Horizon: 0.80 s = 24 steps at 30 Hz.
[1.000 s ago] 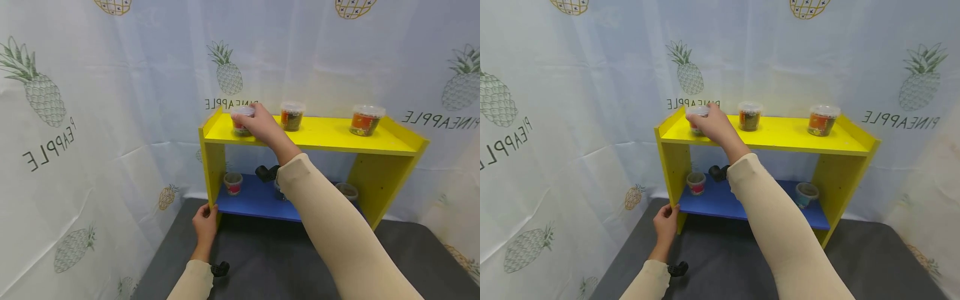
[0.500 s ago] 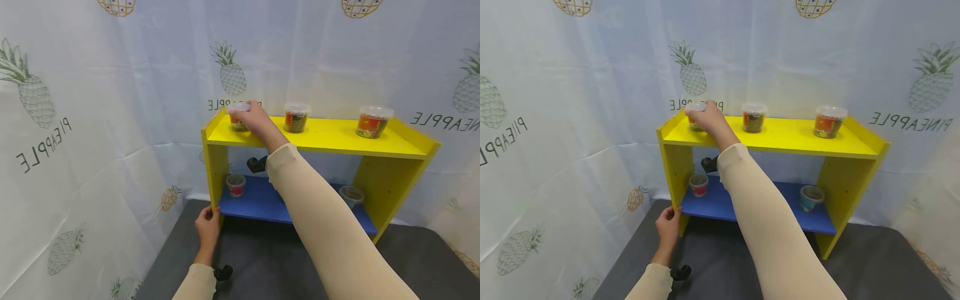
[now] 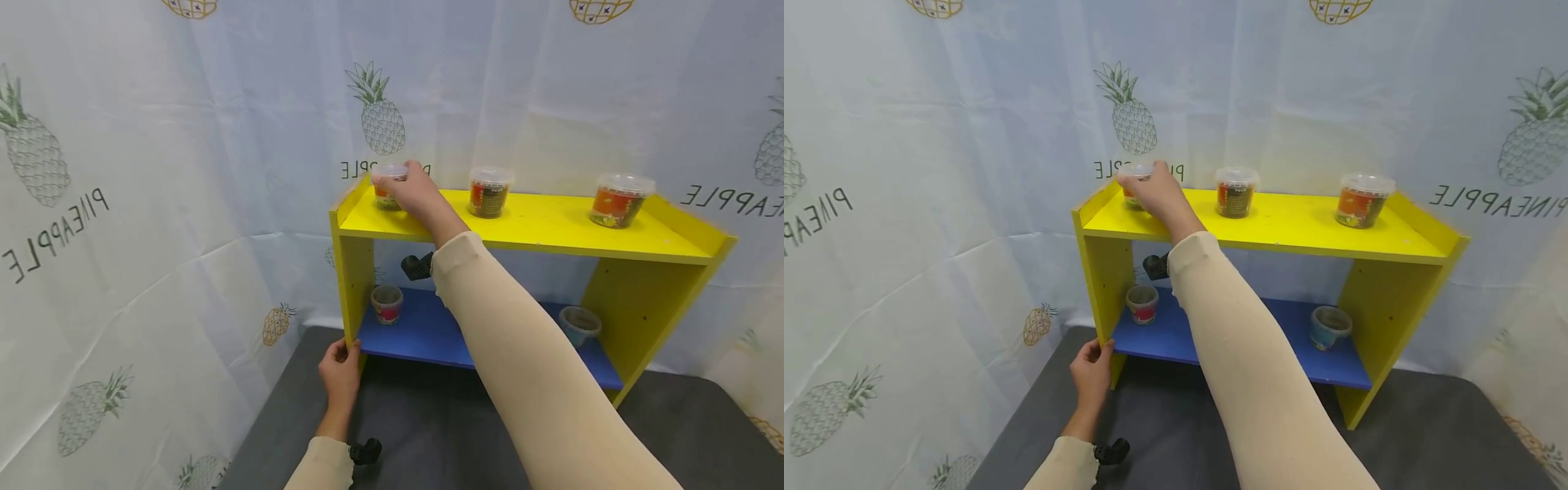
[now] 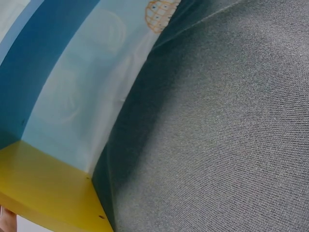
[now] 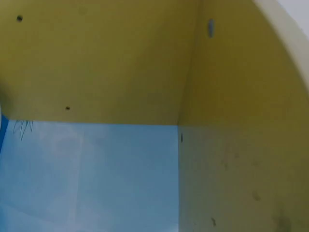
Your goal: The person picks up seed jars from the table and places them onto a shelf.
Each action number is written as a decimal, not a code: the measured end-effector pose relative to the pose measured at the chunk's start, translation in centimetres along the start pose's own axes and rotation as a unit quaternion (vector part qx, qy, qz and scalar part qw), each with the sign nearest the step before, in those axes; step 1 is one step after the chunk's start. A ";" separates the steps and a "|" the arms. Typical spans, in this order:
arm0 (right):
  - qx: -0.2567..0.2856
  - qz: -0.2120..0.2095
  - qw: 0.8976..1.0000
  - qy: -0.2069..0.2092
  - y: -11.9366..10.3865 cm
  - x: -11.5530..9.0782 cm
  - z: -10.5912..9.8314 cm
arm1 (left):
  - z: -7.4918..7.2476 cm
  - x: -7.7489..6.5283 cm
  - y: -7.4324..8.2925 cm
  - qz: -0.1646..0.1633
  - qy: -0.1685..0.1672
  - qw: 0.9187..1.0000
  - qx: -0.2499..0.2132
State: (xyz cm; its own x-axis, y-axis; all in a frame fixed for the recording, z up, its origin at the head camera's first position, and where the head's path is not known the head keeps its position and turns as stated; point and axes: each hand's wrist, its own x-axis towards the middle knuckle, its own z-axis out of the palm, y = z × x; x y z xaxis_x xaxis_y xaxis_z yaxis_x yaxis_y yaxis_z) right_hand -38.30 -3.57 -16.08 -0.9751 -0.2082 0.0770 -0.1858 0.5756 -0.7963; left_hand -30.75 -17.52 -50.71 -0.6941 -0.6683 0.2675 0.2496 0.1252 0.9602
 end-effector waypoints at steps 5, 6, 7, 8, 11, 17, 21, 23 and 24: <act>-0.017 -0.015 1.000 0.004 0.1 0.0 0.4 | 0.0 -0.1 0.2 0.001 0.002 1.000 0.004; -0.017 -0.017 1.000 0.006 0.1 0.1 0.4 | -0.1 -0.1 0.3 0.000 0.002 1.000 0.005; -0.013 -0.019 1.000 0.007 0.2 0.1 0.4 | 0.0 -0.1 0.3 0.002 0.002 1.000 0.006; -0.010 -0.019 1.000 0.007 0.2 0.1 0.4 | 0.0 -0.1 0.3 0.001 0.001 1.000 0.006; -0.005 -0.021 1.000 0.004 0.4 -0.2 0.2 | 0.1 -0.3 0.5 0.000 -0.007 1.000 0.004; 0.010 -0.021 1.000 0.007 0.9 -0.9 -0.7 | 0.5 -0.7 0.9 -0.013 -0.032 0.999 -0.001; -0.004 -0.038 0.999 0.026 1.1 -1.5 -0.7 | 0.4 -0.3 1.0 -0.008 -0.030 1.000 -0.004; -0.029 -0.059 0.997 0.038 1.2 -2.1 -0.3 | 0.0 0.0 1.1 -0.002 -0.025 1.000 0.002; -0.047 -0.072 0.995 0.046 1.3 -2.5 0.0 | -0.2 0.1 1.1 0.001 -0.025 1.000 0.006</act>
State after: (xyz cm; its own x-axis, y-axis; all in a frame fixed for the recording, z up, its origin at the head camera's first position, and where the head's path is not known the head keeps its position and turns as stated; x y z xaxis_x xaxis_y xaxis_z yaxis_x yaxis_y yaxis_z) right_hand -36.10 -2.29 -17.35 -0.9436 -0.2229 0.2448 -0.3310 0.6176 -0.7135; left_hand -30.40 -17.65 -49.59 -0.7263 -0.6306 0.2735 0.2441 0.1352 0.9603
